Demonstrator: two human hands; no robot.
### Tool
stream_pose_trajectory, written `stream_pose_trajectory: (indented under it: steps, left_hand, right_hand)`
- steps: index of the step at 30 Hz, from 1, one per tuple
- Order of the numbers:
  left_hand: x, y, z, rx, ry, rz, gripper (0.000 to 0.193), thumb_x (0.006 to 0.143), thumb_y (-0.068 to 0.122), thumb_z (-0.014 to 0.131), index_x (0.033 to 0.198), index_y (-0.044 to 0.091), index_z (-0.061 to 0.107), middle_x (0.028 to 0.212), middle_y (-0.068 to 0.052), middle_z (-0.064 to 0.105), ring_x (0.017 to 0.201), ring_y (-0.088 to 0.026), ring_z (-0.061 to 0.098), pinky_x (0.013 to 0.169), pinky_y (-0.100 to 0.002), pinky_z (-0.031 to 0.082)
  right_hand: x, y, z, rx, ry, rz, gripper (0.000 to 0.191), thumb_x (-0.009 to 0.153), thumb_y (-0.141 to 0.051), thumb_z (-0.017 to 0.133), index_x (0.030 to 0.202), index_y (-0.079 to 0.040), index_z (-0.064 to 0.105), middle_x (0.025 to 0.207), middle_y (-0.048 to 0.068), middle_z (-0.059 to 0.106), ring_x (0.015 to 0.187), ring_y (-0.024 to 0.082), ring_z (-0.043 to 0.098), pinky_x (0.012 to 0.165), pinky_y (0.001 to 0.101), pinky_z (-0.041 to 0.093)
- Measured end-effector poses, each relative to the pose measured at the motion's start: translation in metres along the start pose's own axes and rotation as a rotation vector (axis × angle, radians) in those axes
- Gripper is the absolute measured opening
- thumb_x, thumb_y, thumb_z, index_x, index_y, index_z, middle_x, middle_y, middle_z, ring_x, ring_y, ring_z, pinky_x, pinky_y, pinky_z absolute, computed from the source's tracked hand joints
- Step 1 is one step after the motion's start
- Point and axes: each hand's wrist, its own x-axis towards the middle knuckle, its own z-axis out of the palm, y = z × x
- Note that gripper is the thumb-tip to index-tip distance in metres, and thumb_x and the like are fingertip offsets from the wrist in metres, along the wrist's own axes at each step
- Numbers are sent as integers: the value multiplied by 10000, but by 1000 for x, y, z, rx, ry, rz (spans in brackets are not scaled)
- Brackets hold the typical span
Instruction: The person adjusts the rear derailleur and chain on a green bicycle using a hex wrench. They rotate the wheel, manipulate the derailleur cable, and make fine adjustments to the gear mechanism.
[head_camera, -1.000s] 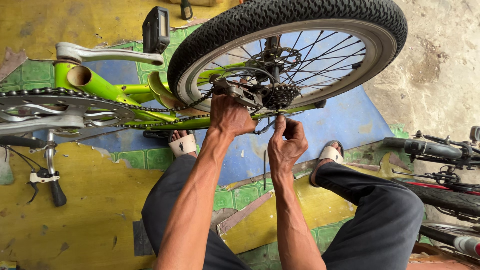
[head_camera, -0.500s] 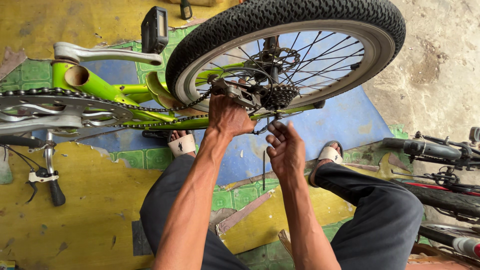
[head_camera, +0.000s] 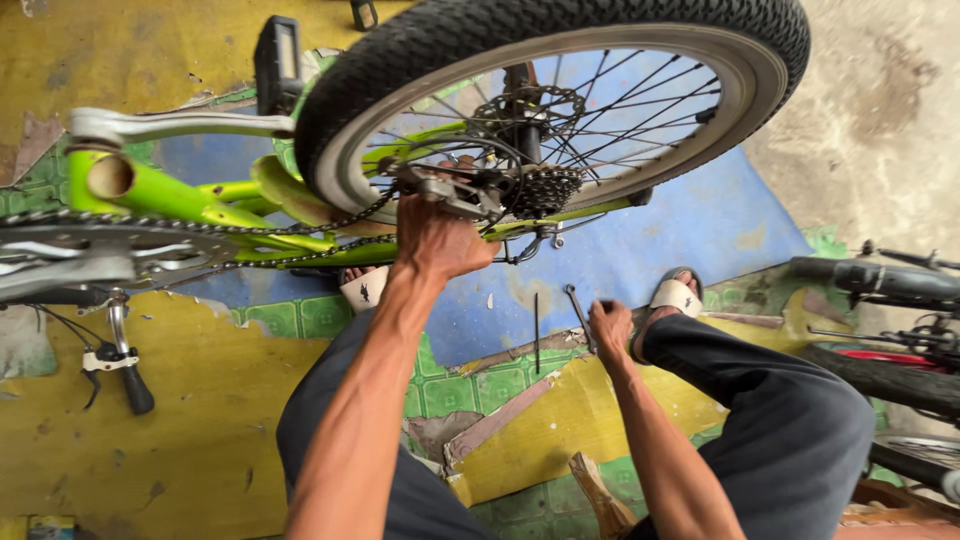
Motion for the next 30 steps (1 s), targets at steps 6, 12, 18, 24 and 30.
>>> stream_pose_trajectory:
  steps: [6,12,18,24,30]
  left_hand:
    - [5,8,0,73,134,86,765,665,372,819,1289,-18,610,1110,-194,656,1009,-362,633,861,-522,517]
    - [22,23,-7,262,156,188,968,512,558,802,1269,-9,594,1167,-255,655,1065,-449,609,896,-593,471]
    - [35,38,-15,127,-133,55,416,694,469,822,855,93,746,879,-165,717,797,-371,673,696,-544,500]
    - [33,37,-9,14,-178,24,268,737,395,800,670,147,724,573,-65,670,463,-288,609,446,-453,449]
    - [32,36,-9,-9,-216,0,269,770,395,784,694,142,733,595,-62,680,470,-265,609,460,-447,461]
  right_hand:
    - [41,56,21,-290,-219,14,366,868,-331,668,1074,-44,766,1074,265,719,1052,473,654,941,520,524]
    - [97,75,38,-344,-317,-202,329,862,-282,631,1072,-30,657,1029,298,709,1009,502,659,902,571,523]
    - [139,88,52,-539,-375,-377,355,900,-328,658,1082,-46,541,1034,246,674,969,447,673,830,551,555]
    - [146,88,61,-660,-305,-357,272,873,-186,641,1105,-75,550,1094,160,666,1055,369,683,818,503,597]
    - [139,78,58,-681,-363,-389,167,904,-171,613,1030,-67,583,966,214,718,887,412,728,772,523,586]
